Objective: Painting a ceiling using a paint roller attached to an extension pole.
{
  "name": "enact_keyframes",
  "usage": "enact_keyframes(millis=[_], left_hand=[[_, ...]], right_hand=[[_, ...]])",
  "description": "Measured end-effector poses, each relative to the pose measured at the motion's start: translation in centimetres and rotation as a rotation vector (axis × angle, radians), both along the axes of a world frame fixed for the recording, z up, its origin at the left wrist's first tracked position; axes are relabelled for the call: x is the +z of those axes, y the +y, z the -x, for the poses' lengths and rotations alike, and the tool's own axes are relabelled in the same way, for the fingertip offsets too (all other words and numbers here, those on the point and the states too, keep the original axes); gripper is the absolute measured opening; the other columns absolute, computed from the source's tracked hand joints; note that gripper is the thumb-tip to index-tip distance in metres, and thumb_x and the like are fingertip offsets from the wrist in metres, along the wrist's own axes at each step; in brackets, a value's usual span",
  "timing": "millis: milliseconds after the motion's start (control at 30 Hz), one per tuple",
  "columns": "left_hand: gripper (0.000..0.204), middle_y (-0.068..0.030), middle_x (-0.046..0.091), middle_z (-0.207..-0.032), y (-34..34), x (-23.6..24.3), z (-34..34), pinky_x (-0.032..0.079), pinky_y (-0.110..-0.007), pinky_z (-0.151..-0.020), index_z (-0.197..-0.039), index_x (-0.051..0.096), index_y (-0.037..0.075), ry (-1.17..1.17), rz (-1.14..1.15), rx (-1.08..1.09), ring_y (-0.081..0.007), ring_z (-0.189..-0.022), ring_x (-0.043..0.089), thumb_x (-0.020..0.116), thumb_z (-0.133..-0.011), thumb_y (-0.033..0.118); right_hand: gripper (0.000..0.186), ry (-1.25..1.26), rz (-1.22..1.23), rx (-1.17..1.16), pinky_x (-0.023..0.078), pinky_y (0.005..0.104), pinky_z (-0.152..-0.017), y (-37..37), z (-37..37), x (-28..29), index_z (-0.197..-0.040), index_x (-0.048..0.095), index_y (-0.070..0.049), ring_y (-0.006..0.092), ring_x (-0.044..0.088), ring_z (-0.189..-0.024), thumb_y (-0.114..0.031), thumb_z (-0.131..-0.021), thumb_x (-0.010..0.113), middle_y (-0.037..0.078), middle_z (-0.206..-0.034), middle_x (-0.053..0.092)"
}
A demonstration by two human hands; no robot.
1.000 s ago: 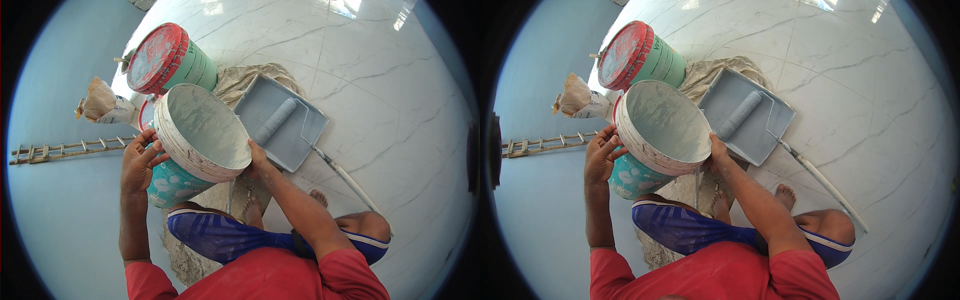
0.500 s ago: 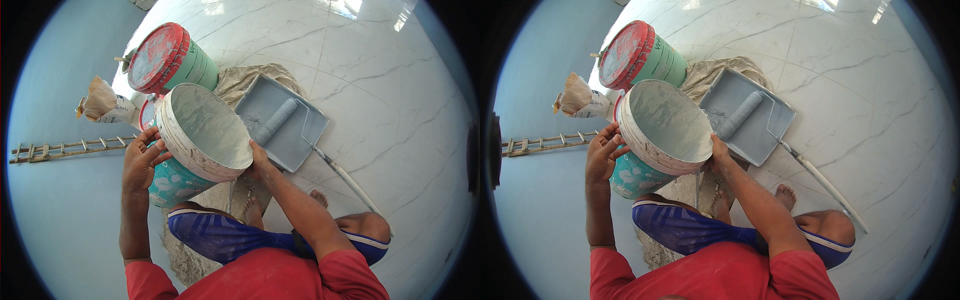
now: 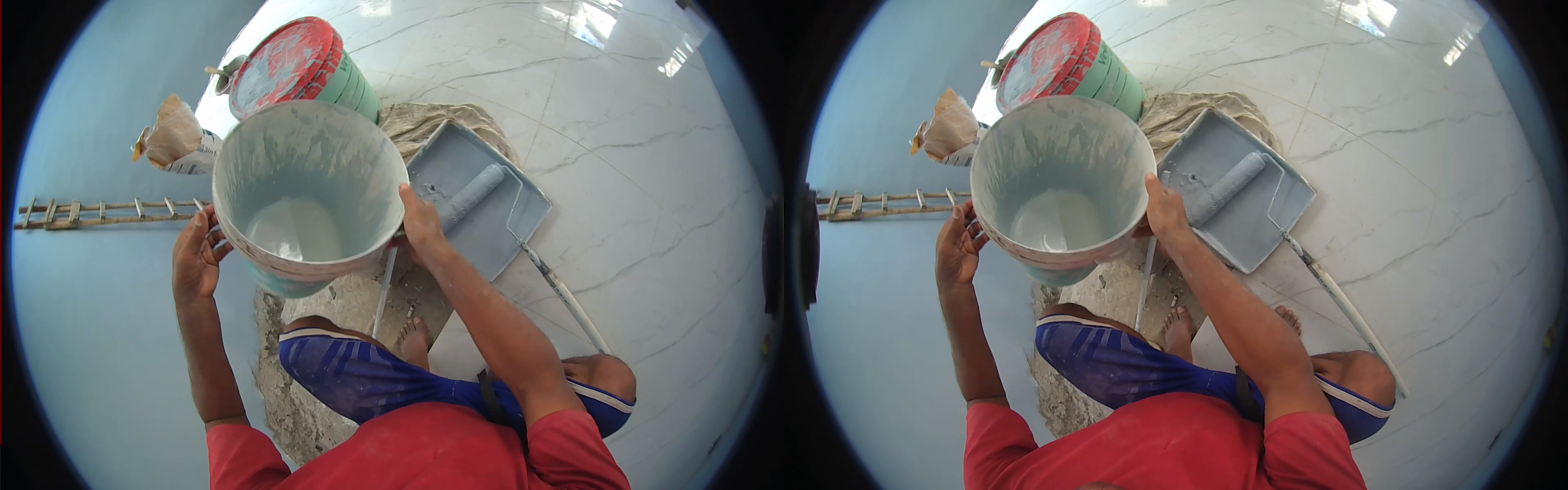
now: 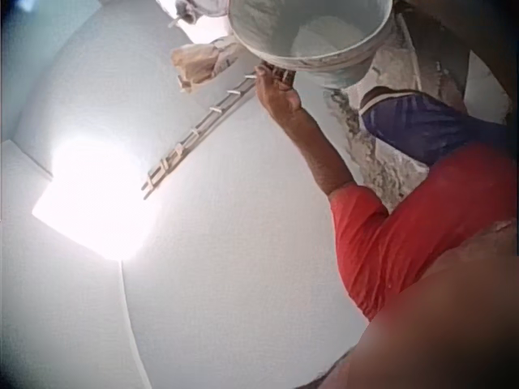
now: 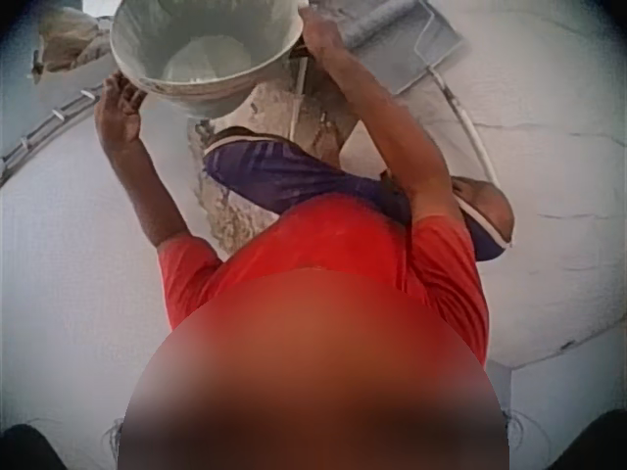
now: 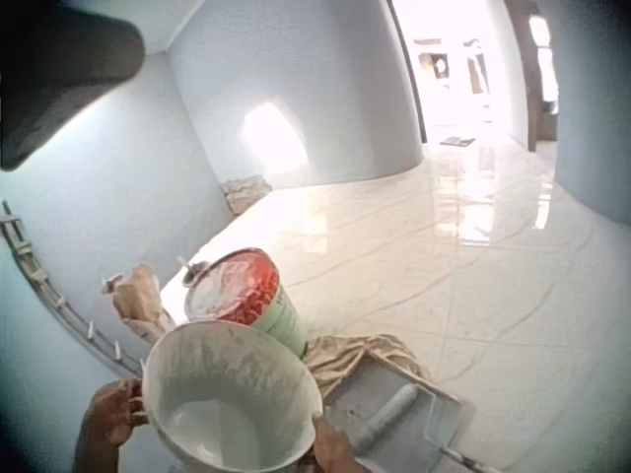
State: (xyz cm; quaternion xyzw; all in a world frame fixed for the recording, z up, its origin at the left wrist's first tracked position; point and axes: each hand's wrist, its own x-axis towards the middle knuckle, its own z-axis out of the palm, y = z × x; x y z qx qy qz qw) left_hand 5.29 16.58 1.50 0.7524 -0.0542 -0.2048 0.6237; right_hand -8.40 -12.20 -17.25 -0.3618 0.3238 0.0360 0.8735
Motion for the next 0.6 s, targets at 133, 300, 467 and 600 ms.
enact_keyframes(millis=[133, 300, 467, 600], left_hand=[[0.054, -0.0063, 0.068, -0.103, 2.8, -0.9, -1.7, 0.058, -0.027, -0.073, -0.124, 0.057, -0.002, 0.007, 0.074, 0.204, -0.0126, -0.088, 0.067, 0.064, -0.096, 0.044], [0.052, -0.0081, 0.069, -0.109, 6.4, -4.1, -3.8, 0.055, -0.036, -0.087, -0.124, 0.058, -0.001, 0.04, 0.046, 0.349, -0.0186, -0.099, 0.066, 0.07, -0.091, 0.038], [0.051, -0.0117, 0.067, -0.12, 11.6, -8.7, -4.6, 0.052, -0.041, -0.096, -0.126, 0.057, -0.001, 0.141, 0.073, 0.355, -0.0234, -0.109, 0.064, 0.071, -0.087, 0.028], [0.051, -0.0143, 0.065, -0.125, 12.2, -11.0, -4.9, 0.052, -0.04, -0.097, -0.129, 0.055, -0.003, 0.128, 0.164, 0.366, -0.0254, -0.114, 0.064, 0.067, -0.091, 0.029]], right_hand=[[0.052, -0.103, 0.087, 0.118, 0.059, 0.0369, -0.057, 0.2, -2.7, 2.5, -0.12, 0.059, 0.004, 0.0243, 0.07, -0.075, -0.042, -0.1, 0.046, 0.015, -0.1, 0.069], [0.053, -0.123, 0.398, 0.133, 0.054, 0.0453, -0.086, 3.2, -5.8, 0.9, -0.117, 0.059, 0.011, 0.0388, 0.068, -0.094, -0.036, -0.095, 0.051, 0.026, -0.104, 0.067], [0.052, -0.078, 0.808, 0.105, 0.055, 0.0403, -0.079, 5.3, -5.6, 2.0, -0.118, 0.058, 0.009, 0.0324, 0.068, -0.091, -0.038, -0.095, 0.055, 0.023, -0.104, 0.066], [0.058, -0.112, 0.86, 0.116, 0.043, 0.0444, -0.102, 5.8, -4.9, 3.7, -0.122, 0.054, 0.01, 0.0409, 0.059, -0.114, -0.041, -0.095, 0.055, 0.029, -0.118, 0.06]])
